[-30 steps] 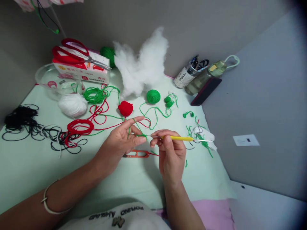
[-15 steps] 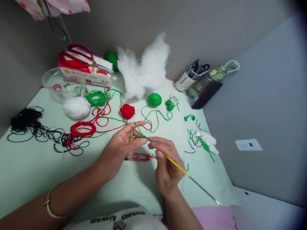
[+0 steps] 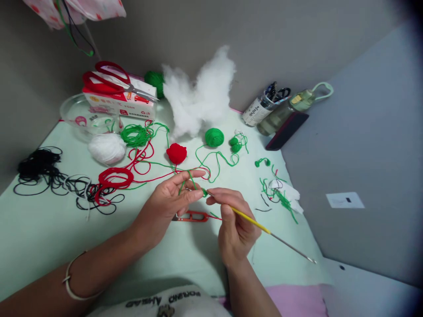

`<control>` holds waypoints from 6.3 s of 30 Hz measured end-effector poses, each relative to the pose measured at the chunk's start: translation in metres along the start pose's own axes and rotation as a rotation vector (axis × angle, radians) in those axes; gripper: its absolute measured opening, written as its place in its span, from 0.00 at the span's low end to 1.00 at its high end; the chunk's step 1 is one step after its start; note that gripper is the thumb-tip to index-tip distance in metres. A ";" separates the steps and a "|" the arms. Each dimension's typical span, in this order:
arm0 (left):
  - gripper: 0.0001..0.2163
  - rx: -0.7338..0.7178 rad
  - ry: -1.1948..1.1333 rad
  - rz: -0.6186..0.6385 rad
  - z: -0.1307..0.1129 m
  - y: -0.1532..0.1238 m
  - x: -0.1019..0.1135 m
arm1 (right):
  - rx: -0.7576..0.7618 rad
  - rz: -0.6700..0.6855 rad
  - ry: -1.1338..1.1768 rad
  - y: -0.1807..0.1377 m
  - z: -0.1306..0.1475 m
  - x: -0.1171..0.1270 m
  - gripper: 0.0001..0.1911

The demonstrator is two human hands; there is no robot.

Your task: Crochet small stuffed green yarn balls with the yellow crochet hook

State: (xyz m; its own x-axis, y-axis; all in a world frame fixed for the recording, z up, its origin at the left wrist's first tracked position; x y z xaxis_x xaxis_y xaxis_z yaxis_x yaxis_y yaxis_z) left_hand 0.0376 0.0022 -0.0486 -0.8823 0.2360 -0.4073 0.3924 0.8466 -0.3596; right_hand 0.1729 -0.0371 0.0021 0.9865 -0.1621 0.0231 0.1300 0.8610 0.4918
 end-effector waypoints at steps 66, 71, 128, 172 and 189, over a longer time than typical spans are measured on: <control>0.20 -0.140 0.179 0.070 -0.018 0.011 -0.018 | -0.160 -0.110 0.203 0.014 -0.014 0.016 0.06; 0.21 -0.121 0.206 0.067 -0.017 0.009 -0.017 | -0.272 -0.110 0.241 0.012 -0.024 0.015 0.06; 0.15 -0.016 0.081 0.242 -0.004 0.020 -0.007 | -0.727 -0.069 0.568 0.004 -0.053 -0.001 0.07; 0.12 -0.022 -0.063 0.021 0.002 0.009 -0.017 | -0.473 -0.118 0.355 0.001 -0.039 0.001 0.04; 0.25 -0.098 0.063 -0.016 -0.009 0.001 -0.013 | -0.192 -0.089 0.062 0.010 -0.012 0.011 0.08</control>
State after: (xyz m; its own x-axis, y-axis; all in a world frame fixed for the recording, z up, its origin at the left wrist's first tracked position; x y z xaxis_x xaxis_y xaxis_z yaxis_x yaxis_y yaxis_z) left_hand 0.0474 0.0044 -0.0360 -0.9042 0.2486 -0.3472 0.3533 0.8923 -0.2809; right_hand 0.1859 -0.0241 -0.0031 0.9737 -0.2168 -0.0695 0.2276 0.9216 0.3143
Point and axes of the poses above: each hand's wrist, its own y-axis towards the middle knuckle, its own x-axis out of the back of the hand, z = x × y, the point moved 7 cm from there along y, towards the middle knuckle, and after that the axes turned 8 degrees about y, right-handed, at the moved point
